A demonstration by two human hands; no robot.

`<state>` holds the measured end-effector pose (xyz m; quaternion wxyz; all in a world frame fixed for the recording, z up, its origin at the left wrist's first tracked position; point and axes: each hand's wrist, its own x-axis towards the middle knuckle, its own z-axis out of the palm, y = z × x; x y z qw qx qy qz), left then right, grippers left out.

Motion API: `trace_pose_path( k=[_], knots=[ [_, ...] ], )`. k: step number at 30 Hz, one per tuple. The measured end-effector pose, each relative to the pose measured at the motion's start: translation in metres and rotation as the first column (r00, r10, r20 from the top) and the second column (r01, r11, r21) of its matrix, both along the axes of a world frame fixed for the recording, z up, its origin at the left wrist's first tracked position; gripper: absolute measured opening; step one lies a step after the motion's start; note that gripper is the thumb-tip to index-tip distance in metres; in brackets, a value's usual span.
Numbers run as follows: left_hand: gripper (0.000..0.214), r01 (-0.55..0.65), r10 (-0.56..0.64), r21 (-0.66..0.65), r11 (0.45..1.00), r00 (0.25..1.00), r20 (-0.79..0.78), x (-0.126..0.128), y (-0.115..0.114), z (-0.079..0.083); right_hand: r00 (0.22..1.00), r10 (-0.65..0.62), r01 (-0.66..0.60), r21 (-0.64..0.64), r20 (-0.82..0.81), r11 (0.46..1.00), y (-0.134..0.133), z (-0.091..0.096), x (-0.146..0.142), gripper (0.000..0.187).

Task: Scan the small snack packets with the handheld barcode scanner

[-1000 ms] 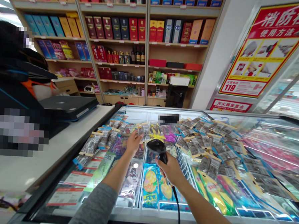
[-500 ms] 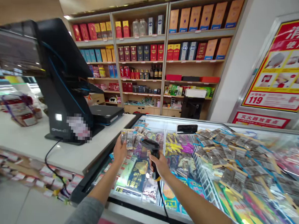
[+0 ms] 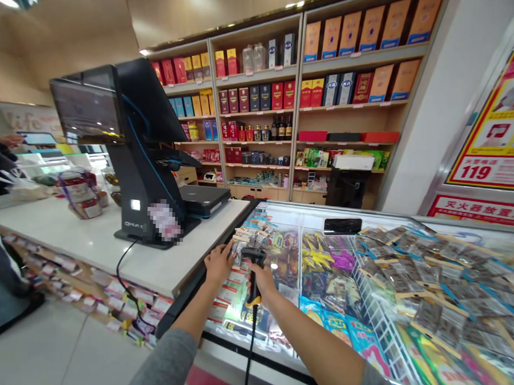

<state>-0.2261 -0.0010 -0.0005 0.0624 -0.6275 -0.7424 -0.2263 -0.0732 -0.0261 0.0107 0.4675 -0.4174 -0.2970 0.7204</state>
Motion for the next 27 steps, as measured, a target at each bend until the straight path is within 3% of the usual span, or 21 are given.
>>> trace_pose_path(
  k=[3, 6, 10, 15, 20, 22, 24, 25, 27],
  knots=[
    [0.047, -0.027, 0.026, -0.045, 0.999, 1.000, -0.008, 0.009, 0.007, 0.011, 0.999, -0.032, 0.032, 0.009, -0.021, 0.999, 0.001, 0.002, 0.029, 0.027],
    [0.047, -0.026, 0.026, 0.025, 0.999, 1.000, -0.015, 0.021, 0.010, 0.015, 0.995, -0.074, 0.079, 0.076, -0.066, 0.994, 0.002, 0.004, 0.076, 0.034],
    [0.046, 0.123, -0.115, 0.164, 0.979, 0.992, -0.054, 0.061, 0.017, 0.013, 0.979, -0.193, 0.202, 0.171, -0.071, 0.964, 0.007, 0.010, 0.157, 0.039],
    [0.042, 0.420, -0.425, 0.169, 0.892, 0.905, -0.008, 0.153, 0.038, 0.012, 0.883, -0.465, 0.466, 0.229, -0.060, 0.855, 0.023, 0.014, 0.253, 0.043],
    [0.043, 0.668, -0.684, 0.161, 0.726, 0.727, 0.066, 0.265, 0.065, 0.012, 0.757, -0.644, 0.648, 0.258, -0.113, 0.716, 0.035, 0.007, 0.323, 0.043],
    [0.044, 0.738, -0.755, 0.162, 0.655, 0.650, 0.088, 0.309, 0.079, 0.013, 0.740, -0.660, 0.671, 0.219, -0.133, 0.708, 0.037, 0.005, 0.341, 0.041],
    [0.043, 0.781, -0.796, 0.153, 0.606, 0.596, 0.107, 0.349, 0.096, 0.017, 0.750, -0.637, 0.660, 0.138, -0.176, 0.739, 0.040, 0.004, 0.352, 0.036],
    [0.043, 0.788, -0.800, 0.135, 0.600, 0.588, 0.122, 0.367, 0.104, 0.019, 0.757, -0.621, 0.646, 0.091, -0.203, 0.758, 0.041, 0.004, 0.356, 0.034],
    [0.042, 0.765, -0.760, 0.049, 0.643, 0.628, 0.170, 0.398, 0.120, 0.026, 0.753, -0.609, 0.632, 0.016, -0.248, 0.775, 0.044, 0.004, 0.359, 0.029]
  ],
)
